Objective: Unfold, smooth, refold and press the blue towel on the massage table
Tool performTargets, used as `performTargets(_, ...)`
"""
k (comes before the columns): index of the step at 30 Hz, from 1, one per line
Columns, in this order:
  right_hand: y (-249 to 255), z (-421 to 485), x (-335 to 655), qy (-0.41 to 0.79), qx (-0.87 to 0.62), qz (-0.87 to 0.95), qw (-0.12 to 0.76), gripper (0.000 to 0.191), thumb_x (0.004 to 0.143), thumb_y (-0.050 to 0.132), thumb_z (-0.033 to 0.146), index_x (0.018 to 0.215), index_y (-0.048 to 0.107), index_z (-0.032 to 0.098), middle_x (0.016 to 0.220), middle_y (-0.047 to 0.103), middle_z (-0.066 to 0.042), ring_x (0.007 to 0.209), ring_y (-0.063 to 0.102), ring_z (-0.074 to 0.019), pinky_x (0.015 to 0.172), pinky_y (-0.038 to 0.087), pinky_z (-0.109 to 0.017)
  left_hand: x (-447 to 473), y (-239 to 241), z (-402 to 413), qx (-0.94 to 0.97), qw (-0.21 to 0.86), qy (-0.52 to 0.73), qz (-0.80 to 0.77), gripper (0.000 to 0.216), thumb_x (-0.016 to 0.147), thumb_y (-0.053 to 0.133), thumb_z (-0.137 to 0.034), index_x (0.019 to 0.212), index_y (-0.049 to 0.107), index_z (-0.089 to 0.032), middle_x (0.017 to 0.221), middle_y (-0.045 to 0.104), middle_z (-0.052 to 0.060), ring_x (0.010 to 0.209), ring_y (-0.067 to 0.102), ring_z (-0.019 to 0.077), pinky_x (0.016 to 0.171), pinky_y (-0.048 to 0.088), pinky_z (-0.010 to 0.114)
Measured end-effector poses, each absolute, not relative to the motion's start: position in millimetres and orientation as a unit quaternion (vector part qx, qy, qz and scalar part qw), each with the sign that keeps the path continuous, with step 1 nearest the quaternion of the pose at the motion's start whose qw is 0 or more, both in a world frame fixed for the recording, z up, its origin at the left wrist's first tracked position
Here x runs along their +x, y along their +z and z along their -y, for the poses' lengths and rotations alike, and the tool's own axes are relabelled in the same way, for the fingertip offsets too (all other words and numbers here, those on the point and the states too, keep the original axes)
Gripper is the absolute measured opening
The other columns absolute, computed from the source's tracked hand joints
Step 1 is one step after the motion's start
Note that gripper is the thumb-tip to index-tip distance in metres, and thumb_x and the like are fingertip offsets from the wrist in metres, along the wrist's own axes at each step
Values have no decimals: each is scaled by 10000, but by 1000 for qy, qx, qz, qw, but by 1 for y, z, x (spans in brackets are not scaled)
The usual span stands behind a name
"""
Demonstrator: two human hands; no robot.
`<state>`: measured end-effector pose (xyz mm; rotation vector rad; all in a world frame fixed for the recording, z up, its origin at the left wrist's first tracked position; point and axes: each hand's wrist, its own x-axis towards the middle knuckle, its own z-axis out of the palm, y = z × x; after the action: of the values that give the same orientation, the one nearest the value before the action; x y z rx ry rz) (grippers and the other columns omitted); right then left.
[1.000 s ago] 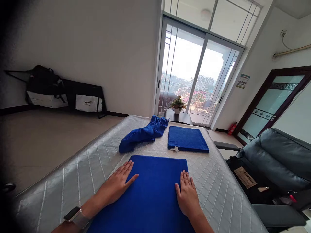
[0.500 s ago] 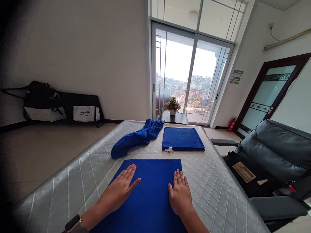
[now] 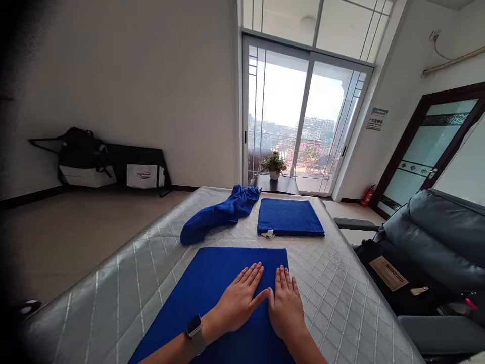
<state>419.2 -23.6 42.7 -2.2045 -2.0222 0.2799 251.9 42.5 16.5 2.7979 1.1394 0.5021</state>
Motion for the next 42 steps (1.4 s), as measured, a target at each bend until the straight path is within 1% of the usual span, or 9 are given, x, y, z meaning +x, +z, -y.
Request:
performTargets(5,44,24,418,109,-739,660,81,667,1030,164,462,1593,185,106,1666,130,-40,1544,64,-169,1257,74,-386,168,12,-58,872,36,130,-470,737,1002,246,-629,1565,289,-155,1636,321,112,1513,300,269,1230,301,483)
performTargets(10,46,25,417,106,-740,660,71,676,1027,151,468,1596,174,104,1669,112,-34,1544,56,-159,1258,60,-376,107,-6,-66,835,25,141,-531,764,994,277,-629,1570,254,-128,1648,277,124,1518,284,284,1236,276,505)
performTargets(14,47,25,416,99,-741,661,62,680,1026,149,468,1594,189,95,1667,134,-40,1544,69,-165,1258,72,-379,102,-9,-65,828,25,150,-539,756,987,307,-627,1571,263,-149,1649,277,122,1519,280,280,1238,268,498)
performTargets(20,42,23,418,86,-735,669,72,678,1029,165,482,1598,195,114,1664,153,-44,1542,99,-187,1258,106,-405,110,14,-56,817,65,120,-560,840,969,268,-687,1559,249,-89,1654,228,142,1530,246,273,1250,240,489)
performTargets(25,39,22,420,89,-733,670,74,679,1033,176,504,1598,192,127,1667,150,-40,1542,103,-203,1260,113,-407,106,12,-56,822,69,133,-549,790,979,292,-660,1571,207,-144,1657,219,116,1525,260,285,1233,278,515)
performTargets(29,39,22,421,97,-734,668,74,682,1037,155,524,1598,158,137,1670,115,-23,1543,84,-201,1265,114,-415,102,2,-59,826,70,136,-543,766,985,321,-631,1576,153,-173,1663,189,95,1522,265,297,1224,299,526)
performTargets(34,24,15,428,97,-738,664,68,698,1031,193,559,1594,159,148,1659,115,-19,1536,105,-228,1264,148,-461,94,-6,-60,831,53,163,-528,775,968,408,-616,1573,99,-243,1656,226,53,1502,320,294,1213,331,520)
performTargets(38,5,9,440,109,-730,672,62,701,1015,231,611,1587,207,206,1642,144,3,1524,144,-268,1249,193,-518,86,-6,-56,825,83,159,-536,786,955,427,-623,1564,41,-308,1658,220,7,1506,310,290,1197,365,512)
performTargets(42,-7,7,451,119,-723,678,54,708,1011,234,630,1582,198,212,1637,134,5,1520,133,-270,1252,185,-515,81,-3,-53,820,109,145,-543,811,945,428,-638,1560,5,-321,1663,200,-8,1514,290,282,1191,380,500)
